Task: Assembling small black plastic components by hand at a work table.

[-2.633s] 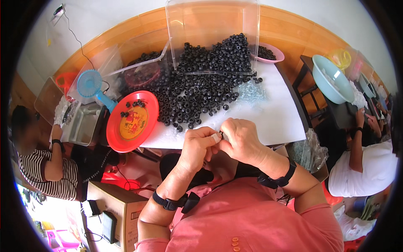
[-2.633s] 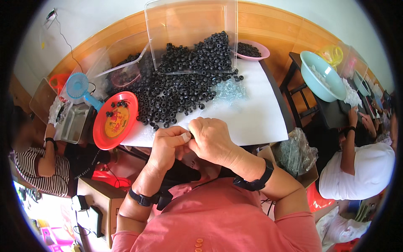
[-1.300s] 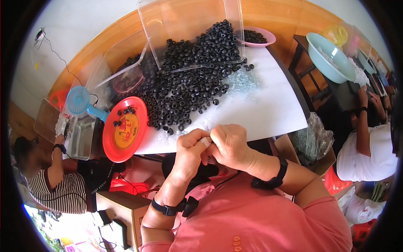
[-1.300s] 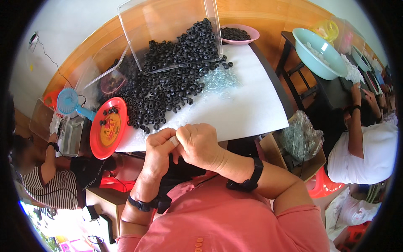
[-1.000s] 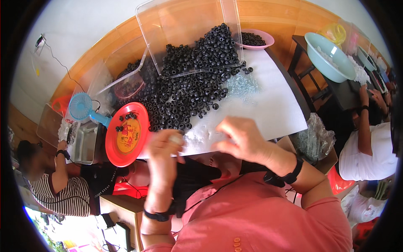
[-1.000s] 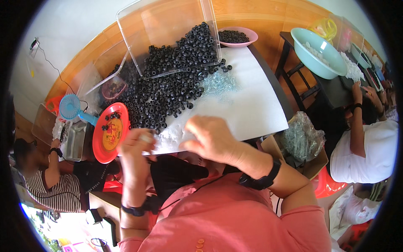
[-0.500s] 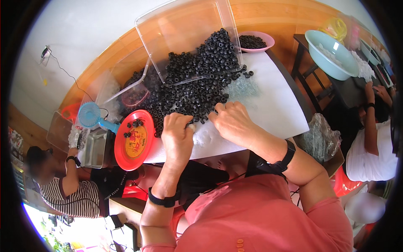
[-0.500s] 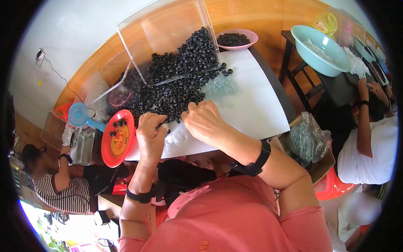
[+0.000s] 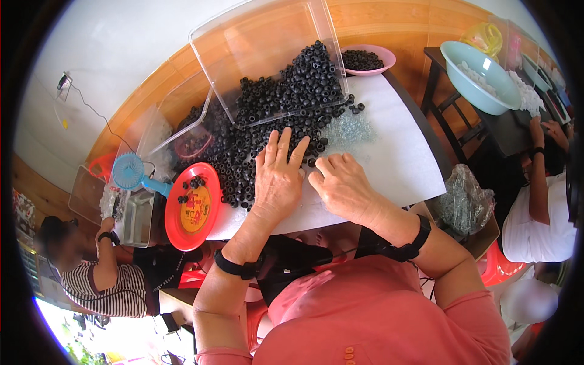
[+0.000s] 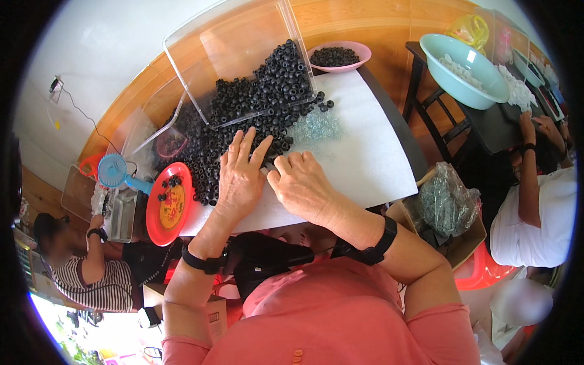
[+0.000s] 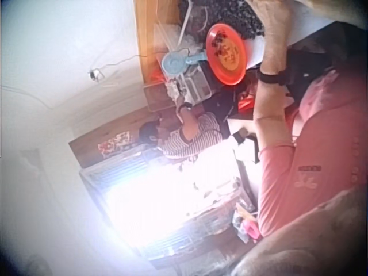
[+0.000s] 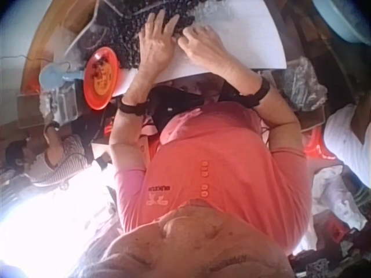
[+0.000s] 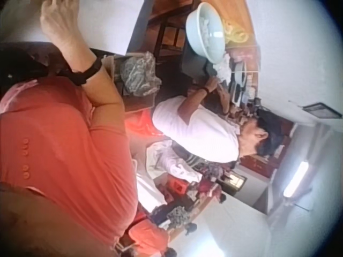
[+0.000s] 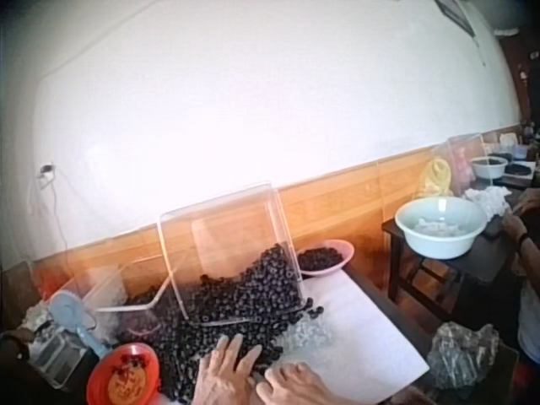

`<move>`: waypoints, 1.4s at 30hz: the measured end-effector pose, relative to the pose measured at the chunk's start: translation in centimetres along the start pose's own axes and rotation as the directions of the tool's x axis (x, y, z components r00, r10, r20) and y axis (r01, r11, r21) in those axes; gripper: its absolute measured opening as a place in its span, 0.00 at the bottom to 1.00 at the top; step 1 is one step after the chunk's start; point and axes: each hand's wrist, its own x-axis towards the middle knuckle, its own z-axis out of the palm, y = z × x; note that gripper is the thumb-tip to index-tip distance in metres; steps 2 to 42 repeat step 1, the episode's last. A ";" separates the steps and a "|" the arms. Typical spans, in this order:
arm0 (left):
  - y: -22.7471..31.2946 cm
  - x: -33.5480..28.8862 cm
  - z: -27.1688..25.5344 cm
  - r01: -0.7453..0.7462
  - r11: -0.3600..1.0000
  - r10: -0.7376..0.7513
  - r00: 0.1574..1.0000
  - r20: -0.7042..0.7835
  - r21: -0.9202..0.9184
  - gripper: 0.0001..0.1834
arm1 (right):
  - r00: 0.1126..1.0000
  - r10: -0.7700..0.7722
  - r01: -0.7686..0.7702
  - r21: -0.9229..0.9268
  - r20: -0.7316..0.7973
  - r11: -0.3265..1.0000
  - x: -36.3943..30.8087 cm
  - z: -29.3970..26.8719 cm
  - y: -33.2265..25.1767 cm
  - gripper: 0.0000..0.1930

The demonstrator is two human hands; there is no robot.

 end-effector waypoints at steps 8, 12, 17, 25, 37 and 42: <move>-0.2 0.3 -0.2 -0.003 0.999 0.004 1.000 0.027 -0.051 0.38 | 1.000 0.003 -0.003 -0.001 -0.021 1.000 0.0 0.0 0.0 0.05; -0.2 0.3 -0.2 -0.003 0.999 0.004 1.000 0.027 -0.051 0.38 | 1.000 0.003 -0.003 -0.001 -0.021 1.000 0.0 0.0 0.0 0.05; -0.2 0.3 -0.2 -0.003 0.999 0.004 1.000 0.027 -0.051 0.38 | 1.000 0.003 -0.003 -0.001 -0.021 1.000 0.0 0.0 0.0 0.05; -0.2 0.3 -0.2 -0.003 0.999 0.004 1.000 0.027 -0.051 0.38 | 1.000 0.003 -0.003 -0.001 -0.021 1.000 0.0 0.0 0.0 0.05; -0.2 0.3 -0.2 -0.003 0.999 0.004 1.000 0.027 -0.051 0.38 | 1.000 0.003 -0.003 -0.001 -0.021 1.000 0.0 0.0 0.0 0.05; -0.2 0.3 -0.2 -0.003 0.999 0.004 1.000 0.027 -0.051 0.38 | 1.000 0.003 -0.003 -0.001 -0.021 1.000 0.0 0.0 0.0 0.05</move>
